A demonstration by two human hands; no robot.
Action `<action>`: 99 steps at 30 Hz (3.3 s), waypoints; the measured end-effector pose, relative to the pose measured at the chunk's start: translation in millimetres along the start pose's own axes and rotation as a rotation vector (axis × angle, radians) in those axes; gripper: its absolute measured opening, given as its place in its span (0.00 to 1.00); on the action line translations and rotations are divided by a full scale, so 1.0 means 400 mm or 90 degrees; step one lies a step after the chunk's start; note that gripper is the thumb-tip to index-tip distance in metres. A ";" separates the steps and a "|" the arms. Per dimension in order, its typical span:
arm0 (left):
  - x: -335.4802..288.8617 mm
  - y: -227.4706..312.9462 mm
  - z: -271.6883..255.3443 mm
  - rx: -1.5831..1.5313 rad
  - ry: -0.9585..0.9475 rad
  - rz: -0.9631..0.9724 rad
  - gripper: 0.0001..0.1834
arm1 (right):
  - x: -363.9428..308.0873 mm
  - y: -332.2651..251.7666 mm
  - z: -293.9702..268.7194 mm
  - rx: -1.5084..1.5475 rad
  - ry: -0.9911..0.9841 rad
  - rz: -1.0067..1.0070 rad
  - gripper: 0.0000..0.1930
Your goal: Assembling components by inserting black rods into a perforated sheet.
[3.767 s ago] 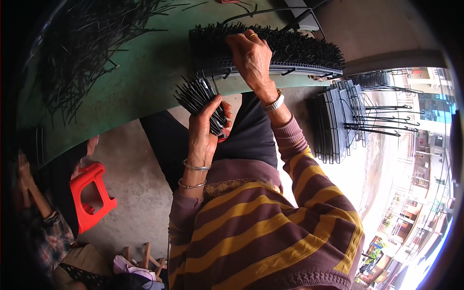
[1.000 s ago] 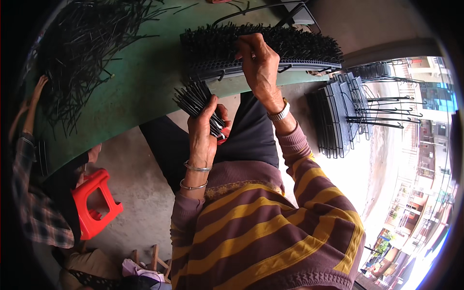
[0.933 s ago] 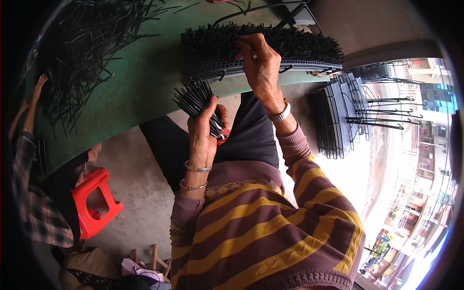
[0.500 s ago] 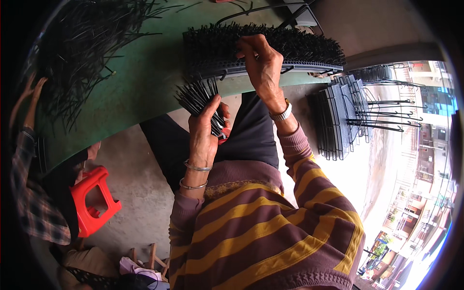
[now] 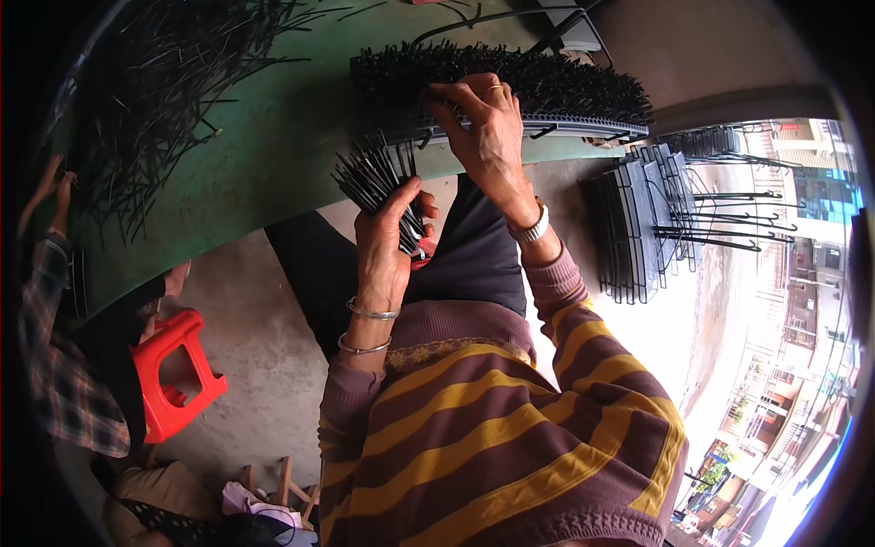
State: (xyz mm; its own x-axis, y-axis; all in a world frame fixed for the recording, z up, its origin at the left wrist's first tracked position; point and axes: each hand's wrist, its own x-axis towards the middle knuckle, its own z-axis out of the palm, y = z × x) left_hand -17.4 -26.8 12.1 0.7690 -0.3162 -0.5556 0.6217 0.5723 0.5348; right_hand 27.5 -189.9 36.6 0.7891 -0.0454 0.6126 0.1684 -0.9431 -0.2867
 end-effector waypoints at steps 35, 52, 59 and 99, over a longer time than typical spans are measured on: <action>-0.014 -0.002 0.005 0.121 -0.005 0.026 0.11 | -0.029 -0.029 -0.108 0.553 -0.399 0.325 0.05; 0.017 -0.006 -0.058 -0.077 0.041 0.004 0.10 | 0.064 -0.051 -0.005 0.445 -0.049 0.136 0.03; 0.012 0.009 -0.060 -0.069 0.011 0.044 0.11 | 0.074 -0.048 0.043 0.386 -0.112 0.049 0.04; 0.000 0.021 -0.032 0.022 -0.005 -0.007 0.12 | 0.013 -0.045 -0.017 0.676 -0.439 0.276 0.05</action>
State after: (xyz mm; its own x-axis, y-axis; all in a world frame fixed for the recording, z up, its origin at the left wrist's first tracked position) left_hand -14.0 -12.2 8.3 0.7627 -0.3281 -0.5574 0.6353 0.5417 0.5504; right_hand 24.5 -175.6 50.1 0.9772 0.1980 -0.0772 -0.0434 -0.1696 -0.9845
